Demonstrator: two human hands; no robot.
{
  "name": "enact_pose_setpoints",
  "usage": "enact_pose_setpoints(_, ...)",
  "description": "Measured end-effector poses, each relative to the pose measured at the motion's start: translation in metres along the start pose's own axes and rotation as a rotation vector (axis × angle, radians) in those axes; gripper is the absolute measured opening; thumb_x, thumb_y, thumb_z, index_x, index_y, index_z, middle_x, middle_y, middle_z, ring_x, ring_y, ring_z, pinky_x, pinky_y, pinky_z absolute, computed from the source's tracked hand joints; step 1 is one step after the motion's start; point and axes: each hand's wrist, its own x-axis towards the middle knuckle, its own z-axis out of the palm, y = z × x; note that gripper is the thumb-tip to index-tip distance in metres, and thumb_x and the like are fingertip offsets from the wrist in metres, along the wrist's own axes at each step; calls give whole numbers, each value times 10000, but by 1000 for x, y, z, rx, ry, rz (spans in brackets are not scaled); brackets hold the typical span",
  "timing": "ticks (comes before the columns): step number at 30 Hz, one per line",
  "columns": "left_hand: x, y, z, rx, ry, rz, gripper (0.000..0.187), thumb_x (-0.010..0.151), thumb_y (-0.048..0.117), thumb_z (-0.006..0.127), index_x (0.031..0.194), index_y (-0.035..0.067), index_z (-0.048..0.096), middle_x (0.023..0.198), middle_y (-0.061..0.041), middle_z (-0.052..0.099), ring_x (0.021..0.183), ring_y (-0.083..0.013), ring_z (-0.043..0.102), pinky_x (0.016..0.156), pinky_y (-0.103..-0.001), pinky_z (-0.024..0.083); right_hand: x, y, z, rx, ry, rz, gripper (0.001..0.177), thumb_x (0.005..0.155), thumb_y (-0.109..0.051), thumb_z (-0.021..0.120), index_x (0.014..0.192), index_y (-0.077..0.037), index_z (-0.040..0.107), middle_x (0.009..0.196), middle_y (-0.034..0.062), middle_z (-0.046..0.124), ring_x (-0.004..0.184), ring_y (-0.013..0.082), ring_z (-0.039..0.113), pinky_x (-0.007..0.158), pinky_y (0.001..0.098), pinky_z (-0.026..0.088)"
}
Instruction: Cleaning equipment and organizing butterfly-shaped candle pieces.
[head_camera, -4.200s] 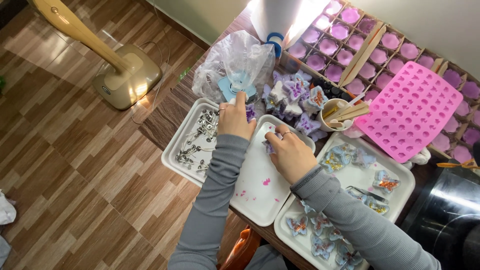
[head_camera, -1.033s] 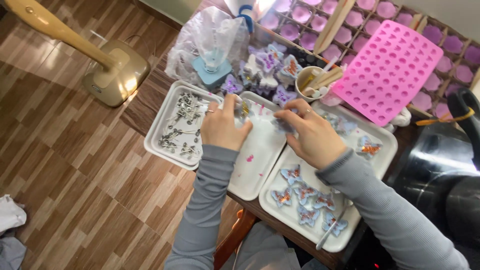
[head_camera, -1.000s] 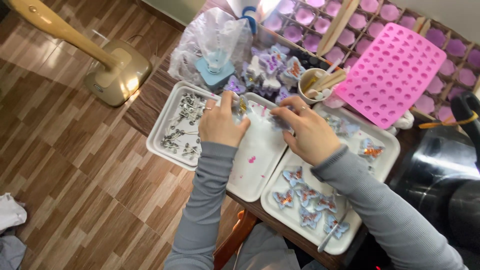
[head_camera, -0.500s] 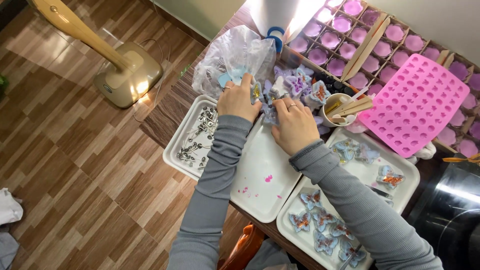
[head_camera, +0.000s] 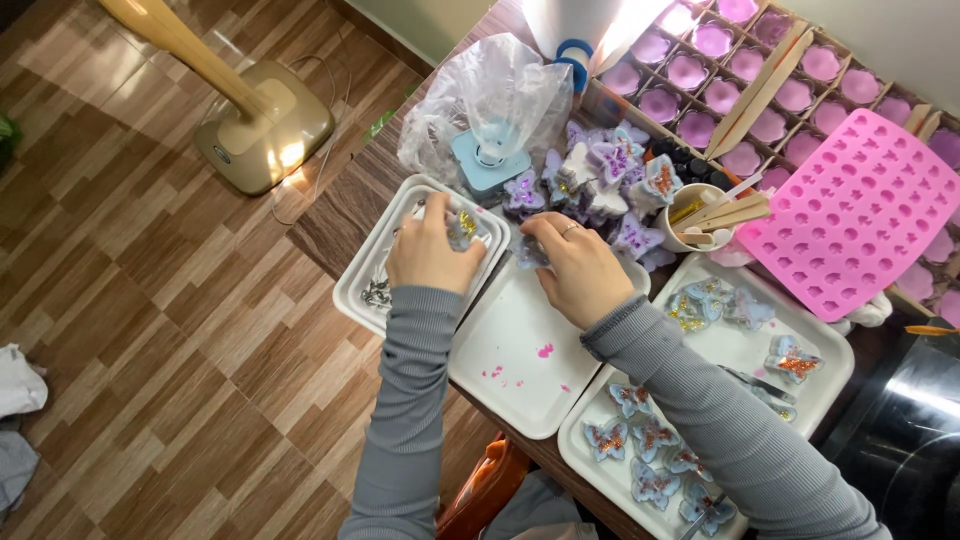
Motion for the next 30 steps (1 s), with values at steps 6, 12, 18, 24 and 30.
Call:
enact_pose_setpoints(6, -27, -30, -14, -27, 147, -74, 536, 722, 292, 820, 1164, 115, 574, 1003, -127, 711, 1045, -356, 632, 844, -495, 519, 25, -22, 21, 115, -47, 99, 538, 802, -14, 712, 1311, -59, 547, 1221, 139, 619, 1032, 359, 661, 883, 452, 528)
enact_pose_setpoints(12, -41, -34, -20, -75, 151, -56, 501, 741, 267, 809, 1158, 112, 579, 1008, -95, 725, 1008, -356, 640, 851, -487, 517, 25, -22, 34, 85, 3, 34, 551, 779, -12, 715, 1304, -57, 555, 1251, 150, 612, 1040, 384, 651, 863, 465, 531)
enact_pose_setpoints(18, -69, 2, 13, -63, -75, 4, 580, 717, 255, 829, 1219, 129, 568, 965, -151, 689, 970, -349, 654, 808, -466, 540, -5, -7, 2, 12, -28, 81, 544, 745, 26, 681, 1274, -52, 586, 1291, 117, 616, 1091, 374, 654, 913, 451, 540)
enact_pose_setpoints(24, -74, 19, 58, -38, -95, 247, 648, 681, 207, 850, 1249, 110, 553, 854, -157, 710, 1018, -380, 636, 808, -488, 530, -30, 15, -3, -133, -150, 223, 525, 744, 24, 685, 1254, -76, 604, 1303, 80, 605, 1058, 346, 664, 870, 445, 548)
enact_pose_setpoints(30, -80, 12, 60, -3, -123, 251, 597, 725, 185, 845, 1248, 115, 564, 824, -168, 705, 968, -375, 654, 787, -484, 530, -34, 25, 11, -215, -238, 249, 510, 767, -29, 716, 1258, -79, 589, 1267, 72, 599, 1083, 304, 663, 886, 442, 549)
